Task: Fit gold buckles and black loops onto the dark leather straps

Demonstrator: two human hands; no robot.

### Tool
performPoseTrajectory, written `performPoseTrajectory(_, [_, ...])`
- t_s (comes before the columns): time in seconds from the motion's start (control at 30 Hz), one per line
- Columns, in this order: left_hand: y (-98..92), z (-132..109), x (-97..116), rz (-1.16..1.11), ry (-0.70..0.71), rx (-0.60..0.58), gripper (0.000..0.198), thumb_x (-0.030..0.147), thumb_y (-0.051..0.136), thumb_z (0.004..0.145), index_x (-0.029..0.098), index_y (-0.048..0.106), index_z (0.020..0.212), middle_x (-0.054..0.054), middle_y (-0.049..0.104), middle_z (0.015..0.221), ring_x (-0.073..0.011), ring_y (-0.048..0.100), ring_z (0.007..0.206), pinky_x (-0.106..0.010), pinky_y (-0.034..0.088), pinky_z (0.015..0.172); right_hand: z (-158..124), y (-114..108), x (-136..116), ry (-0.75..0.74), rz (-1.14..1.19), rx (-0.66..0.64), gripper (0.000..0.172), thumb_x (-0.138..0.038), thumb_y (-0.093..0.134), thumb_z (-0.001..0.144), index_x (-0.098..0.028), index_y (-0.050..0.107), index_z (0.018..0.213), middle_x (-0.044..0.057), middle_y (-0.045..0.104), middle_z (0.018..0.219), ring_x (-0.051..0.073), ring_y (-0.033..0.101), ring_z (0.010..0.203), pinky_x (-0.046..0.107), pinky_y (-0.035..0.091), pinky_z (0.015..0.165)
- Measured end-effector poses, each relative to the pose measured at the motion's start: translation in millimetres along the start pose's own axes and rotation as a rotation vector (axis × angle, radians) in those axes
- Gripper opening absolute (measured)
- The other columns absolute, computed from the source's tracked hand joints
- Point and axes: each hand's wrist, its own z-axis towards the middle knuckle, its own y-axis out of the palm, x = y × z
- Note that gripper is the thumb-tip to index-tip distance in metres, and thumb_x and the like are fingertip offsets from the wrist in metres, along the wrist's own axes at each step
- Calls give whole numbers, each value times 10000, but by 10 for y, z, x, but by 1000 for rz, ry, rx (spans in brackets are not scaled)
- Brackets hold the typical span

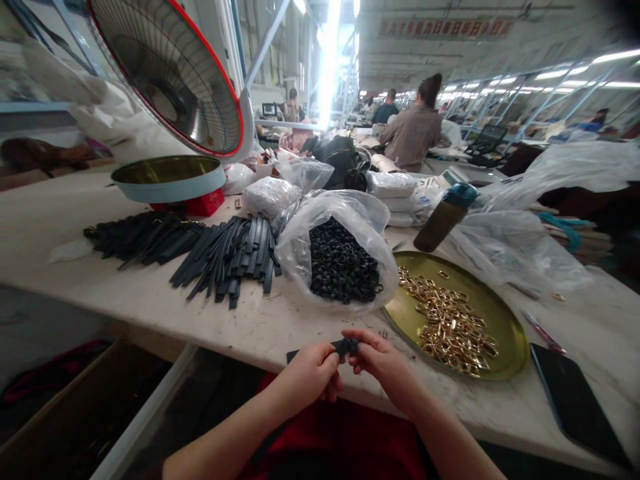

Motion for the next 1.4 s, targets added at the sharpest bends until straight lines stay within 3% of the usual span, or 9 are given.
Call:
performPoseTrajectory(0.17, [56,-98,-28,71,17,3,235,347,339,814,174,497,811,34,558,547,-94,487,375,-191,337,368,-188,-37,-4,8,105,-51,299,-311,634,684,-165,663,943,35,656,772,133,588,674,256,468,617])
performPoseTrajectory(0.43, [101,-154,12,49,51,72,250,350,355,806,165,521,820,39,543,521,-91,471,376,-191,347,387,-260,-106,148,-128,53,22,314,-383,707,670,-189,679,915,38,673,834,166,591,746,324,476,741])
performPoseTrajectory(0.77, [179,-83,25,14,-80,-17,209,299,343,799,171,486,717,73,455,387,-67,368,280,-160,270,312,-221,-104,326,-349,-178,142,322,-423,612,744,-238,664,1002,60,678,1026,252,585,993,440,418,925])
performPoseTrajectory(0.93, [125,-63,53,87,-109,-123,211,304,377,796,182,470,651,74,446,379,-69,357,285,-164,243,305,-254,-140,358,-440,-399,10,271,-319,533,811,-285,639,1058,37,662,1072,236,576,1028,393,426,916])
performPoseTrajectory(1.0, [116,-66,76,116,-78,-133,220,301,348,815,180,480,688,73,448,411,-73,373,314,-169,262,326,-256,-151,312,-407,-366,-3,289,-333,552,798,-282,628,1072,38,661,1060,227,588,987,372,444,879])
performPoseTrajectory(1.1, [88,-112,110,92,1,-151,156,213,373,792,164,516,752,55,488,526,-73,444,427,-171,339,419,-210,-210,244,-214,-207,3,289,-396,627,735,-232,657,971,40,676,905,202,609,817,329,475,753])
performPoseTrajectory(1.23, [31,-204,113,-51,-125,-312,325,158,391,776,178,485,1087,42,528,645,-75,491,489,-177,368,465,-130,-295,243,-17,-1,15,240,-388,692,687,-186,673,815,-16,600,659,115,520,615,233,422,616])
performPoseTrajectory(1.3, [32,-215,87,-103,-138,-274,453,207,371,822,208,329,1272,54,500,641,-62,425,433,-173,325,427,-131,-248,281,-13,115,29,232,-357,700,688,-184,665,839,-18,604,701,99,499,611,215,406,605])
performPoseTrajectory(1.4, [63,-177,19,-166,-62,-168,523,311,370,863,181,211,1344,83,402,575,-63,322,423,-177,248,406,-191,-66,346,-3,220,-115,252,-330,666,727,-191,642,935,14,646,849,136,559,727,256,439,693])
